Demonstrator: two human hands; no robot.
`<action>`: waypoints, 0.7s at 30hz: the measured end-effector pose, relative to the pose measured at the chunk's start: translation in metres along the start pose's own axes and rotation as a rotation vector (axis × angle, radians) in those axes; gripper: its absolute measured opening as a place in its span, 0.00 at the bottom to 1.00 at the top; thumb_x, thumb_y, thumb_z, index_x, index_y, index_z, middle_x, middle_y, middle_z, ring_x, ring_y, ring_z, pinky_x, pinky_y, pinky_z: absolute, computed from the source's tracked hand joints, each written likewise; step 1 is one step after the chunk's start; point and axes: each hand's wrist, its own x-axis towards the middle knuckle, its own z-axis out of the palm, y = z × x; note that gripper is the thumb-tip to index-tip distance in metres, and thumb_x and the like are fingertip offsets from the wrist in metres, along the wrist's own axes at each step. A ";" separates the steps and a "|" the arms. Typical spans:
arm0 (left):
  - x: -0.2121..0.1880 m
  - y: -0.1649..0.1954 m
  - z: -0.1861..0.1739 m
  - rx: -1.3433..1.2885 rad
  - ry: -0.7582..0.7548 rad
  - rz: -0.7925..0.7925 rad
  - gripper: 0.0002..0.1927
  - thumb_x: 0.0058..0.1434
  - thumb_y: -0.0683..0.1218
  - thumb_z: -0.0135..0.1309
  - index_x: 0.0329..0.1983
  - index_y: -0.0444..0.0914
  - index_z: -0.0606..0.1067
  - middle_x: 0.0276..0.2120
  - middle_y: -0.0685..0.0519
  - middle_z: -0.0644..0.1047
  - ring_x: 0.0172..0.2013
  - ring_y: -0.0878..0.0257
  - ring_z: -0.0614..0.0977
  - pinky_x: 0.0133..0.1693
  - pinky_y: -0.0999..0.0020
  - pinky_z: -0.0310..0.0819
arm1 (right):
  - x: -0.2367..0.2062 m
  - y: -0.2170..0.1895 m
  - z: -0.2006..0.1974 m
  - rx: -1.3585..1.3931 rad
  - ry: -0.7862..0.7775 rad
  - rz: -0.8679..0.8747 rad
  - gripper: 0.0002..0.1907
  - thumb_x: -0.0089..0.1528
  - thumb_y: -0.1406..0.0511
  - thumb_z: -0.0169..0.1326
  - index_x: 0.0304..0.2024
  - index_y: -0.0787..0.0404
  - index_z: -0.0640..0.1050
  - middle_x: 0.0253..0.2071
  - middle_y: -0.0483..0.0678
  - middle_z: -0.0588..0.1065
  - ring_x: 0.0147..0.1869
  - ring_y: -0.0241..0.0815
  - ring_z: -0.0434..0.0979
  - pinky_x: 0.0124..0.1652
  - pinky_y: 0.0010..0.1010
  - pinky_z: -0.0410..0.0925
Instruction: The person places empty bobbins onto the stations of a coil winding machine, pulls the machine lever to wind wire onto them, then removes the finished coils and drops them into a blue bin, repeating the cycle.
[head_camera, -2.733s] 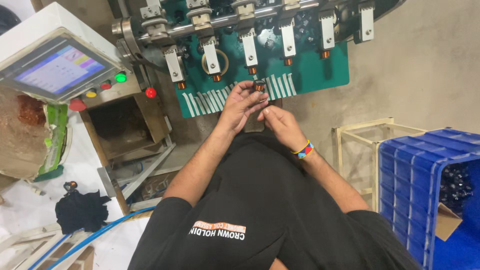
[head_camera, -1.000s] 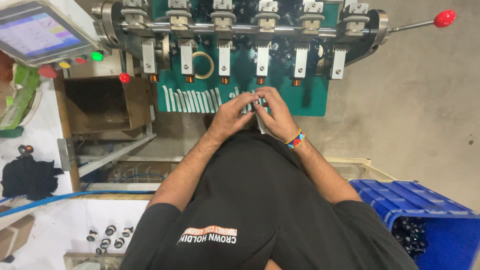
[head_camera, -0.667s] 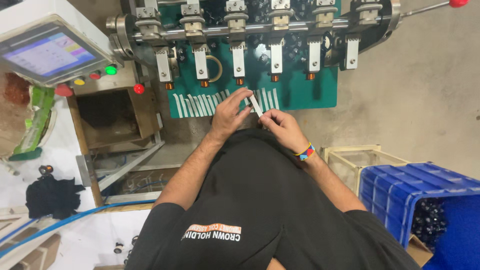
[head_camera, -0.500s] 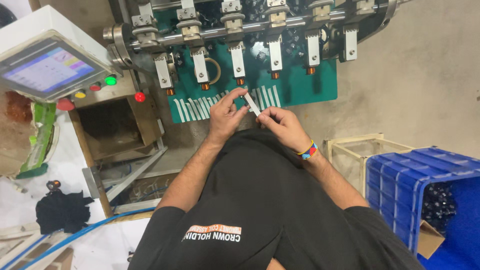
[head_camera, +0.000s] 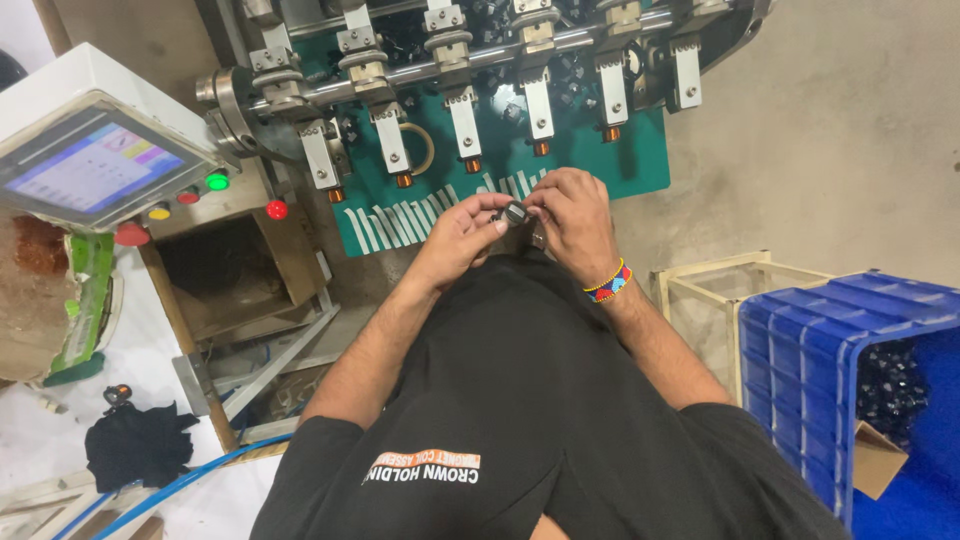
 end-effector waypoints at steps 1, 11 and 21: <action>0.002 -0.001 -0.001 -0.087 -0.037 -0.050 0.20 0.68 0.41 0.54 0.62 0.34 0.69 0.47 0.54 0.80 0.21 0.81 0.65 0.21 0.83 0.53 | 0.001 0.003 0.000 0.019 -0.001 -0.025 0.04 0.61 0.70 0.60 0.39 0.59 0.80 0.44 0.48 0.76 0.58 0.51 0.74 0.56 0.45 0.63; 0.021 -0.018 0.013 0.892 0.065 0.367 0.26 0.67 0.42 0.67 0.68 0.46 0.77 0.36 0.50 0.81 0.25 0.68 0.68 0.28 0.75 0.63 | -0.004 0.071 -0.012 0.452 0.007 0.366 0.14 0.66 0.65 0.60 0.52 0.63 0.82 0.41 0.47 0.78 0.42 0.36 0.77 0.42 0.26 0.71; 0.058 -0.018 0.097 1.090 0.205 0.433 0.43 0.58 0.43 0.62 0.75 0.47 0.58 0.53 0.44 0.80 0.54 0.46 0.82 0.53 0.57 0.79 | 0.008 0.120 -0.057 0.273 -0.367 0.093 0.06 0.63 0.67 0.61 0.41 0.62 0.83 0.37 0.48 0.79 0.39 0.43 0.79 0.41 0.34 0.70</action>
